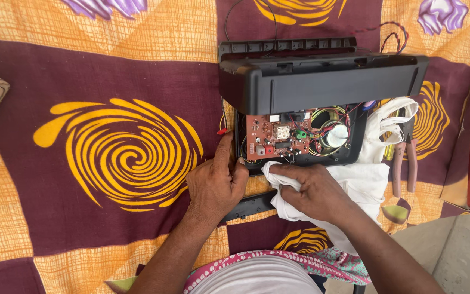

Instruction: The person cleans the internal components of a disassembled portable radio using a white cloth. They then manipulate and connect wires to the circuit board, specifically focusing on the speaker and battery connections. Finally, the person closes the radio casing.

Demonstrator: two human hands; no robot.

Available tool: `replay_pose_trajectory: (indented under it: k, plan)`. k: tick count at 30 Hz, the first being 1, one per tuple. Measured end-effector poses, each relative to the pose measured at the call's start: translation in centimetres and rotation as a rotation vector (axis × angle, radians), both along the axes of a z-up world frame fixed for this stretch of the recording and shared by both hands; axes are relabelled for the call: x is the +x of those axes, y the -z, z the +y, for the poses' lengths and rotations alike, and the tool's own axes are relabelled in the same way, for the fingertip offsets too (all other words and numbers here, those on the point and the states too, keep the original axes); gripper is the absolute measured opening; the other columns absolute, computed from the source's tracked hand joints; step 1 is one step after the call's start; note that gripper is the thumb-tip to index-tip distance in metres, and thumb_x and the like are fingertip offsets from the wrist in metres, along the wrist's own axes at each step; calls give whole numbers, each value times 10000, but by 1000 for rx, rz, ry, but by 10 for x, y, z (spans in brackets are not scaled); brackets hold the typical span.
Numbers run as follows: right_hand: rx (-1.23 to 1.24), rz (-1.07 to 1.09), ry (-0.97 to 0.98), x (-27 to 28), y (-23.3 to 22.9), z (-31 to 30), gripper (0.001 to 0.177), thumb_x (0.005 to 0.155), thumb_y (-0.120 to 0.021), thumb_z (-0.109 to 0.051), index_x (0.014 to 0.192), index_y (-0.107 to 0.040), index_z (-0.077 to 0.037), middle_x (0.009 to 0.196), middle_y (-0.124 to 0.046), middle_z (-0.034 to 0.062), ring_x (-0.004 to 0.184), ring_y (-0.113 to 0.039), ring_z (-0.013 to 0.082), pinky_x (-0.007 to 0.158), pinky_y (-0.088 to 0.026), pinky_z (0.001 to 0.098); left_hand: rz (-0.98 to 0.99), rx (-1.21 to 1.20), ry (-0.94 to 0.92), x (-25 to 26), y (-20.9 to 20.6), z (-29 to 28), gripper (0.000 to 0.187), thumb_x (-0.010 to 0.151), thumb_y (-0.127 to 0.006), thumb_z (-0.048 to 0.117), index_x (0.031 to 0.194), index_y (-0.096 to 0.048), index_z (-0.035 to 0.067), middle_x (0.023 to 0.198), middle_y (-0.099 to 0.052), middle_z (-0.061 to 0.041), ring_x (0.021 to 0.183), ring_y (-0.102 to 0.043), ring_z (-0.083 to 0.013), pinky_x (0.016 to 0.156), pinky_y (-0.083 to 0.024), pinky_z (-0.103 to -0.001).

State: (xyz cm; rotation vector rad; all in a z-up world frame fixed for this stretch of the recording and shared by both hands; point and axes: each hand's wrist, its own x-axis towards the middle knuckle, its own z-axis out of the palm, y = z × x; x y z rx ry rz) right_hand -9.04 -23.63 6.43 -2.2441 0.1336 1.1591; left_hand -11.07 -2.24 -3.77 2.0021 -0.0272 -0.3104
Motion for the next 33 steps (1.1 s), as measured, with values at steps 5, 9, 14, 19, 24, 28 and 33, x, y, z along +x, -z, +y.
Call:
replay_pose_trajectory:
  k: [5, 9, 14, 19, 24, 28, 33]
  plan:
    - [80, -59, -149, 4, 5, 1, 467, 808, -705, -140, 1273, -699, -101, 1106, -793, 157, 749, -793, 302, 708, -614, 361, -10, 0, -6, 1, -2, 0, 552, 866, -663, 127, 1374, -562, -63, 464, -531, 14, 372, -541, -122, 369, -420, -308]
    - [-271, 38, -449, -6, 4, 34, 623, 807, -739, -247, 1399, -579, -138, 779, -754, 202, 705, -733, 359, 719, -565, 462, -42, 26, 3, 2, -4, 2, 569, 866, -670, 131, 1389, -557, -62, 494, -540, 10, 398, -553, -127, 387, -427, -315]
    - [-245, -238, -492, -14, -7, 35, 561, 833, -692, -248, 1352, -557, -85, 736, -737, 130, 601, -715, 308, 558, -557, 425, -66, 44, 5, -1, -3, 0, 558, 869, -675, 121, 1382, -556, -64, 478, -526, 19, 386, -545, -118, 380, -429, -305]
    - [-296, -313, -421, -20, -9, 10, 532, 839, -713, -235, 1335, -584, -95, 714, -729, 114, 586, -704, 302, 553, -559, 424, -115, 46, -18, -3, -1, -2, 559, 869, -671, 113, 1388, -554, -59, 480, -514, 21, 397, -542, -110, 392, -443, -291]
    - [-166, -240, -129, -25, 3, 1, 492, 805, -710, -179, 1293, -669, -128, 905, -775, 163, 704, -747, 332, 620, -589, 424, -107, 32, -22, -4, 0, -2, 558, 859, -670, 93, 1385, -556, -54, 487, -521, 15, 400, -546, -111, 387, -439, -300]
    - [44, -399, -112, -25, 13, 7, 426, 834, -673, -160, 1259, -669, -125, 1075, -784, 146, 799, -777, 325, 724, -617, 427, -57, 41, -17, -3, -1, -3, 553, 856, -681, 83, 1379, -563, -55, 467, -525, 4, 391, -554, -123, 375, -432, -309]
    - [-253, -213, -225, -23, -2, 2, 558, 770, -740, -227, 1318, -682, -139, 1007, -765, 188, 651, -725, 386, 616, -581, 469, -170, 54, -24, 0, -4, -3, 537, 883, -676, 91, 1385, -555, -56, 529, -554, -11, 436, -569, -143, 435, -456, -315]
